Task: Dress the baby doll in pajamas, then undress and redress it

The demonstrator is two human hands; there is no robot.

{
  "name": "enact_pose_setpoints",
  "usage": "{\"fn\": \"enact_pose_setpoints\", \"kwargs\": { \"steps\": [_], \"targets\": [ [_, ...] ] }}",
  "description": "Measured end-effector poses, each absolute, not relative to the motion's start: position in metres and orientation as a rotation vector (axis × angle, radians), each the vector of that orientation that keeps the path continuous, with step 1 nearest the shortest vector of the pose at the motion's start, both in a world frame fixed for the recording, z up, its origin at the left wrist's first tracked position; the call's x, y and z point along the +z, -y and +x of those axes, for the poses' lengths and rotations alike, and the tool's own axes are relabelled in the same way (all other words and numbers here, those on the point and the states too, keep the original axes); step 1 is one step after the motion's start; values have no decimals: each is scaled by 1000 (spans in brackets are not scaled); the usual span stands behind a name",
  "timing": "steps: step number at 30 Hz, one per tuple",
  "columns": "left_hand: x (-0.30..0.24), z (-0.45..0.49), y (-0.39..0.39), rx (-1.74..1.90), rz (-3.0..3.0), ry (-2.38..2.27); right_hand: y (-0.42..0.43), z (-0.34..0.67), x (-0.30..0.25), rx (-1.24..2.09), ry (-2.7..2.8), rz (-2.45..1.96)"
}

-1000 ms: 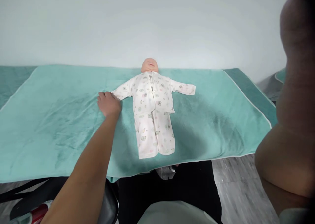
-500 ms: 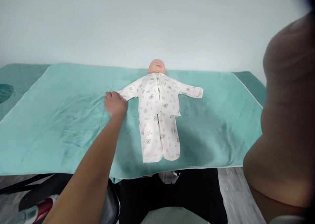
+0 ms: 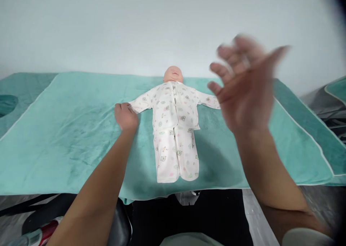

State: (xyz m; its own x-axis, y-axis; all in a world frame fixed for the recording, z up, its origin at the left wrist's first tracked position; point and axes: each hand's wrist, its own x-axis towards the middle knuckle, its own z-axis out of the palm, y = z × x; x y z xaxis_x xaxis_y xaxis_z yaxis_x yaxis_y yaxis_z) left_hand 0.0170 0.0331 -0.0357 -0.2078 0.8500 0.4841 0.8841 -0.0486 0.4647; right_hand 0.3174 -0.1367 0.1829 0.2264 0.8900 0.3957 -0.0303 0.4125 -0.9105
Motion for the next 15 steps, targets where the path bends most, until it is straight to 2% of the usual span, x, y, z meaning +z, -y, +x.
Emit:
{"fn": "enact_pose_setpoints", "kwargs": {
  "steps": [3, 8, 12, 15],
  "targets": [
    [-37, 13, -34, -1200, -1929, 2073, 81, 310, 140, 808, 1099, -973],
    [-37, 12, -36, -1239, -1889, 2118, -6, 302, 87, 608, 1243, -1349],
    [-39, 11, -39, -1262, -1885, 2132, -32, 290, 70, 522, 1484, -1677],
    [-39, 7, -37, -1424, -1844, 2166, -32, 290, 63, 525, 1528, -1708]
  ]
}}
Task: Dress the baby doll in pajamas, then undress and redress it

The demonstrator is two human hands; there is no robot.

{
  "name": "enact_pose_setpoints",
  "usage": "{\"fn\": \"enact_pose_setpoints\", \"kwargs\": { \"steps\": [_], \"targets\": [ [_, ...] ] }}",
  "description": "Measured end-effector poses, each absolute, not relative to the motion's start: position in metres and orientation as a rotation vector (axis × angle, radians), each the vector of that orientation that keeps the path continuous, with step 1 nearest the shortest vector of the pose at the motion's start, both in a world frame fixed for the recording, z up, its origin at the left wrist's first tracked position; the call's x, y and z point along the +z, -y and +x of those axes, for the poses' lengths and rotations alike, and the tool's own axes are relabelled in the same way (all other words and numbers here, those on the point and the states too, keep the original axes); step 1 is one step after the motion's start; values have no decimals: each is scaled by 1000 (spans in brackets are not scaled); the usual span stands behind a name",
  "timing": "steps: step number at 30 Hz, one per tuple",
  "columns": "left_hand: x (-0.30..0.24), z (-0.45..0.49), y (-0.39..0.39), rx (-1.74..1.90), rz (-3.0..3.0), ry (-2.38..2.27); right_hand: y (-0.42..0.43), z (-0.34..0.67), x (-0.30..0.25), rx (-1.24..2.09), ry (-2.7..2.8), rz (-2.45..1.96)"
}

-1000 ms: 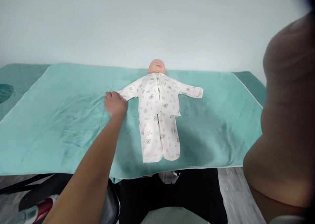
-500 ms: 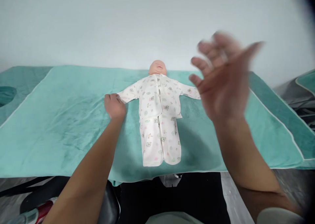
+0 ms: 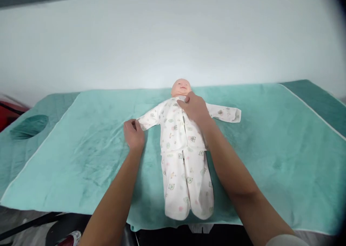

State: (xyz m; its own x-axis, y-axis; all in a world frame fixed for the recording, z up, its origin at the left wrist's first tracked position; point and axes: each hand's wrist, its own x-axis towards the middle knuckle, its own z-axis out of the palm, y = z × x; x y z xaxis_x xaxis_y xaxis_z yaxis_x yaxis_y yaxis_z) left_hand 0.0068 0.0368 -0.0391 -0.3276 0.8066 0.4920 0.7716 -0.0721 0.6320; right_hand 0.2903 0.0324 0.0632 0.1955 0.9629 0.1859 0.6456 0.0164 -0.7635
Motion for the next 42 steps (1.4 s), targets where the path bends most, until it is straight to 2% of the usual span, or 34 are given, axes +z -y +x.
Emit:
{"fn": "enact_pose_setpoints", "kwargs": {
  "steps": [7, 10, 13, 18, 31, 42],
  "targets": [
    [-6, 29, -22, 1825, 1763, -1985, -36, 305, 57, 675, 1399, -1566],
    [23, 69, -33, 1718, 1832, -1736, -40, 305, 54, 718, 1296, -1496],
    [51, 112, -56, 1375, 1855, -1507, -43, 304, 52, 720, 1183, -1427],
    [67, 147, -77, 1069, 1973, -1426, -44, 301, 50, 785, 1093, -1389],
    [75, 146, -62, 1146, 1498, -1135, -41, 293, 48, 959, 1123, -1006],
    [61, 149, -71, 1106, 1569, -1096, -43, 292, 46, 909, 1050, -1072]
  ]
}}
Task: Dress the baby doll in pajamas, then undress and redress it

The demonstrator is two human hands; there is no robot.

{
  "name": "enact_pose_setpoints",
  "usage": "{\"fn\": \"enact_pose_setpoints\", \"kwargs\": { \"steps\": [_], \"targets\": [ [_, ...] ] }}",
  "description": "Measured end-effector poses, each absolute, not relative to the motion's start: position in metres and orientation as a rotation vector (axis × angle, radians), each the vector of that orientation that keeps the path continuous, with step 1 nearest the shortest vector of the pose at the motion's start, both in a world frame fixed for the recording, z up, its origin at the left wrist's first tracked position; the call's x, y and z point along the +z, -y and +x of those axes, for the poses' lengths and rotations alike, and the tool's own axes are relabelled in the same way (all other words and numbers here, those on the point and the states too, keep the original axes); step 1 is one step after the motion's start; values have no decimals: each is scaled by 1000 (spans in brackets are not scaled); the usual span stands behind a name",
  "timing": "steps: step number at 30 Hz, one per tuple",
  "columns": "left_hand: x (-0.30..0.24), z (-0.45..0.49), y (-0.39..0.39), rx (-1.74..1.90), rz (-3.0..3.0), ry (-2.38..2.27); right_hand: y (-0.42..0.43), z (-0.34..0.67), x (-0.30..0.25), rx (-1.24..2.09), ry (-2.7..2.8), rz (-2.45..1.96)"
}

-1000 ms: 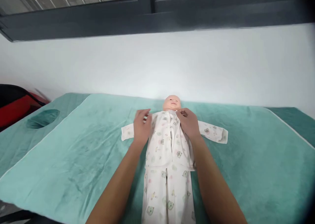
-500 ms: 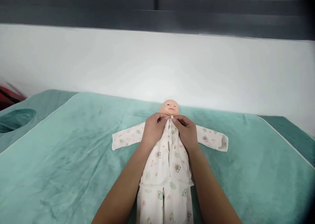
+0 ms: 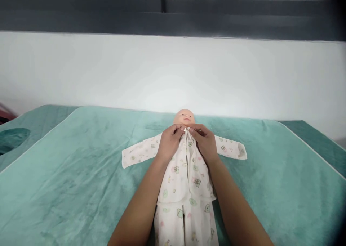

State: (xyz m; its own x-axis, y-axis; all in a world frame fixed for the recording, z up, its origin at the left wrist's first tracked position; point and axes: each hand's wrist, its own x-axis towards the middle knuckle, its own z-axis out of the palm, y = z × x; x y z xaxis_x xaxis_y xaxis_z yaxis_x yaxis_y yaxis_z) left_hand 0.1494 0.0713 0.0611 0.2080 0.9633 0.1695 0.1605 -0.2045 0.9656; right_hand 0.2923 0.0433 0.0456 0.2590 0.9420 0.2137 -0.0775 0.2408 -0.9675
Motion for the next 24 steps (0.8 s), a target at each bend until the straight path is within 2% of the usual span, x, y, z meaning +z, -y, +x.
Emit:
{"fn": "enact_pose_setpoints", "kwargs": {
  "steps": [13, 24],
  "targets": [
    [65, 152, -67, 1136, 1495, -1044, -42, 291, 45, 889, 1109, -1049],
    [64, 152, -68, 1161, 1546, -1093, -43, 294, 48, 706, 1333, -1152]
  ]
}}
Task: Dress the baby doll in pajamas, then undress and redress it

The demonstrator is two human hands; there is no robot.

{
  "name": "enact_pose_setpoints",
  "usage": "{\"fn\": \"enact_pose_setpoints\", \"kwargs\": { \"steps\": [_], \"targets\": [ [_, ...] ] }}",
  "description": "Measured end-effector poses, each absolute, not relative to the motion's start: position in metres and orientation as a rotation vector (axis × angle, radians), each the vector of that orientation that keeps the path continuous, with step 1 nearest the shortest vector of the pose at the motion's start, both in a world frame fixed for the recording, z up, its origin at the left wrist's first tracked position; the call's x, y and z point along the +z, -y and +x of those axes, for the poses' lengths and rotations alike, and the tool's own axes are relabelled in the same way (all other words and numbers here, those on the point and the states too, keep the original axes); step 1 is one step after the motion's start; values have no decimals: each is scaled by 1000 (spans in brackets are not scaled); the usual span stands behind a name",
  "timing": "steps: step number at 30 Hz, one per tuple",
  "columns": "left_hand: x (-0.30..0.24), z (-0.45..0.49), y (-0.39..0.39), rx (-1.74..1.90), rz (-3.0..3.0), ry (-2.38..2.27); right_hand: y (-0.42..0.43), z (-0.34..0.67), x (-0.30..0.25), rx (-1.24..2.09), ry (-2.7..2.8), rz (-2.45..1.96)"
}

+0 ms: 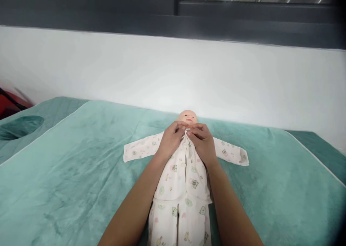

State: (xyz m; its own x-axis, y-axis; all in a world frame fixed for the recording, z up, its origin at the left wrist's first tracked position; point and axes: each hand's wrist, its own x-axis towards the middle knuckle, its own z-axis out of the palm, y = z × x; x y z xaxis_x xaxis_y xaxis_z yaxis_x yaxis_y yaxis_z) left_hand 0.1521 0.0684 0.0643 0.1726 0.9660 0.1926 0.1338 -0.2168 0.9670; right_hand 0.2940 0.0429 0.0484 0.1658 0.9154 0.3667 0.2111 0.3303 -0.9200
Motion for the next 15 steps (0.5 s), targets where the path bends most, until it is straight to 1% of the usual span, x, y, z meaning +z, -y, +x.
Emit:
{"fn": "enact_pose_setpoints", "kwargs": {
  "steps": [4, 7, 15],
  "targets": [
    [63, 149, -69, 1155, 1627, -1188, -42, 294, 46, 750, 1191, -1218],
    [68, 146, -69, 1080, 1785, -1221, -41, 294, 45, 751, 1086, -1293],
    [75, 146, -66, 961, 1976, -1268, -39, 293, 48, 759, 1122, -1317]
  ]
}}
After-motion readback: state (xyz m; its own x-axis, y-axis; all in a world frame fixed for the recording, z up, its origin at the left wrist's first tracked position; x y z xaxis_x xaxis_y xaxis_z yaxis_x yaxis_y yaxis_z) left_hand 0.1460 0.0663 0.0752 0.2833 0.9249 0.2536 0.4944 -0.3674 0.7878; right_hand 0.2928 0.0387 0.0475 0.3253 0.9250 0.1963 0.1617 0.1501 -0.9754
